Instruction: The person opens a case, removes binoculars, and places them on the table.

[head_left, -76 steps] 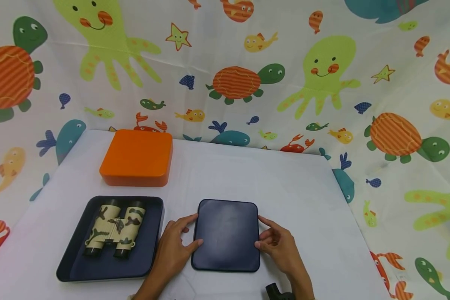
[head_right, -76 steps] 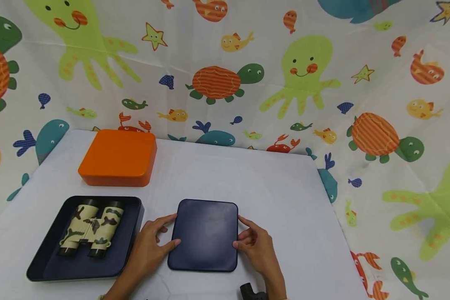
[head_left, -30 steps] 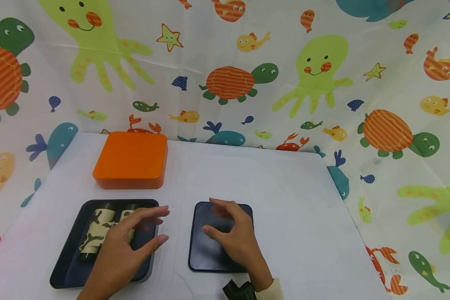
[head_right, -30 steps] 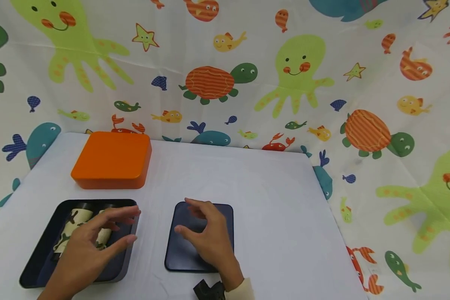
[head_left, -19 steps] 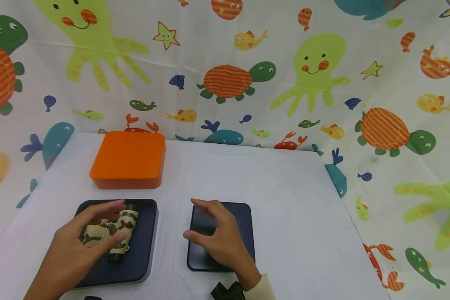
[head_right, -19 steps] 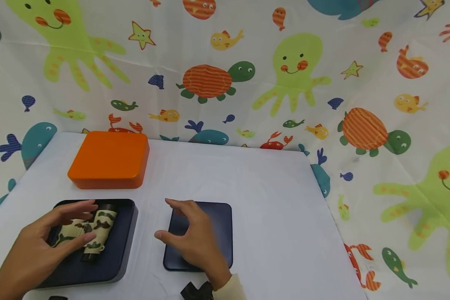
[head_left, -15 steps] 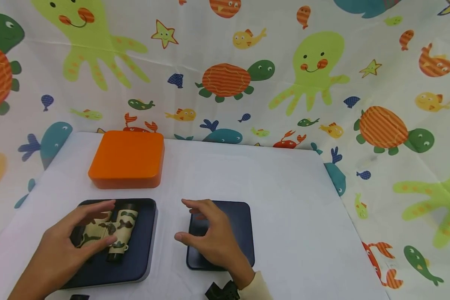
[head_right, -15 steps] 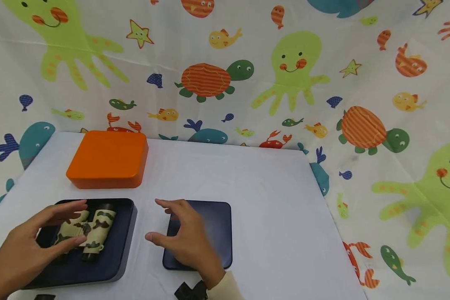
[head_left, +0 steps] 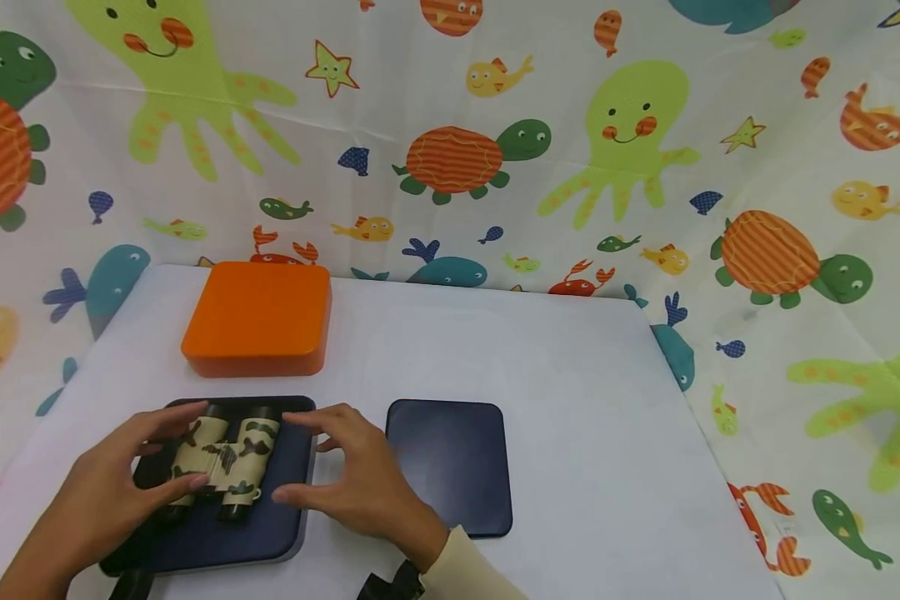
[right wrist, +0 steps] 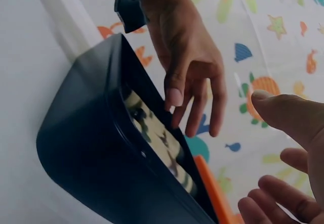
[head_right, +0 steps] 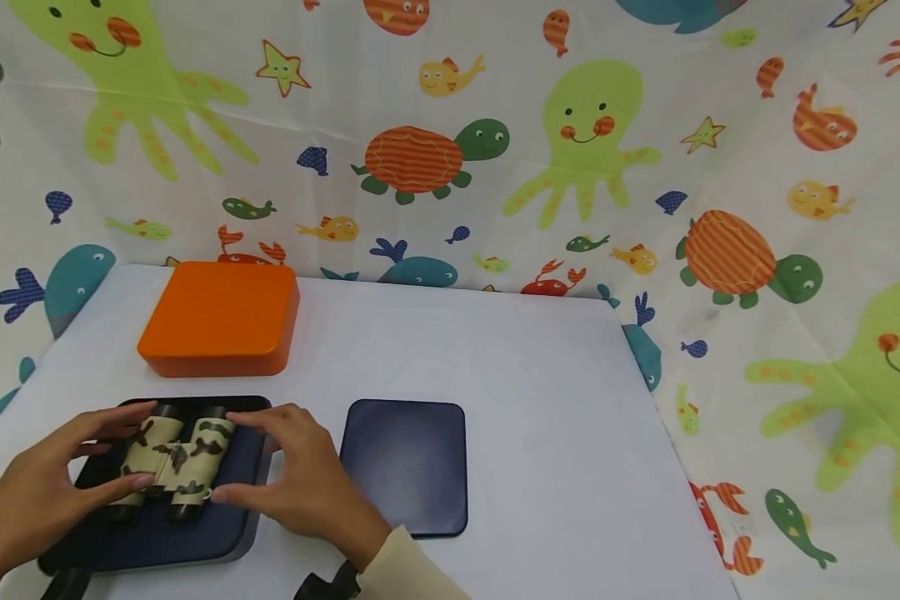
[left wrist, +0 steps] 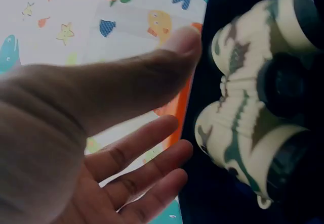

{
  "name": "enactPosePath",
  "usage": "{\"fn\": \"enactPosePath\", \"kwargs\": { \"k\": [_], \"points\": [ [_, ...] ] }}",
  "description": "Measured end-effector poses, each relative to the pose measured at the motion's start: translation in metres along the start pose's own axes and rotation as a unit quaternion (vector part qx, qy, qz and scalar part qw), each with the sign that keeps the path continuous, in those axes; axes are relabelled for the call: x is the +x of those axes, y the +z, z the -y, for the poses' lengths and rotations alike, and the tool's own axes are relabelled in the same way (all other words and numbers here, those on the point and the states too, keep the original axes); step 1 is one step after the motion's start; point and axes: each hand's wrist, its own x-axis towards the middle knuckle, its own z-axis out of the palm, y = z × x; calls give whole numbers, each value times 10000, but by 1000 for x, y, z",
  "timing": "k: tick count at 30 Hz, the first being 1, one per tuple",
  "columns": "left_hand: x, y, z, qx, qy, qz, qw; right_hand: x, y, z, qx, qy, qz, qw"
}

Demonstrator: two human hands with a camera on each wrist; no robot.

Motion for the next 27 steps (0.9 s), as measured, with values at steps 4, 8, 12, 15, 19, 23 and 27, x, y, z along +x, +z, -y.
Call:
{"fn": "enactPosePath", "kwargs": {
  "k": [4,8,12,15,19,23,27],
  "points": [
    [1,0,5,97,161,-76,9998,8,11,-1,-35,-103,88,9999],
    [1,-1,7,115,286,-148,9994,16,17,-3,-140,-304,67,9994],
    [3,-3,8,187,274,-46,9994,20,23,-6,-185,-345,65,9992],
    [5,-5,8,266,247,53,9993,22,27,-7,-150,-353,93,9992],
    [9,-6,6,359,239,295,9986,25,31,-8,-142,-419,139,9989],
    [11,-4,2,534,112,528,9971,29,35,-7,-252,-347,294,9986],
    [11,0,-3,712,-60,622,9955,33,37,-6,-479,-200,454,9976]
  ]
}}
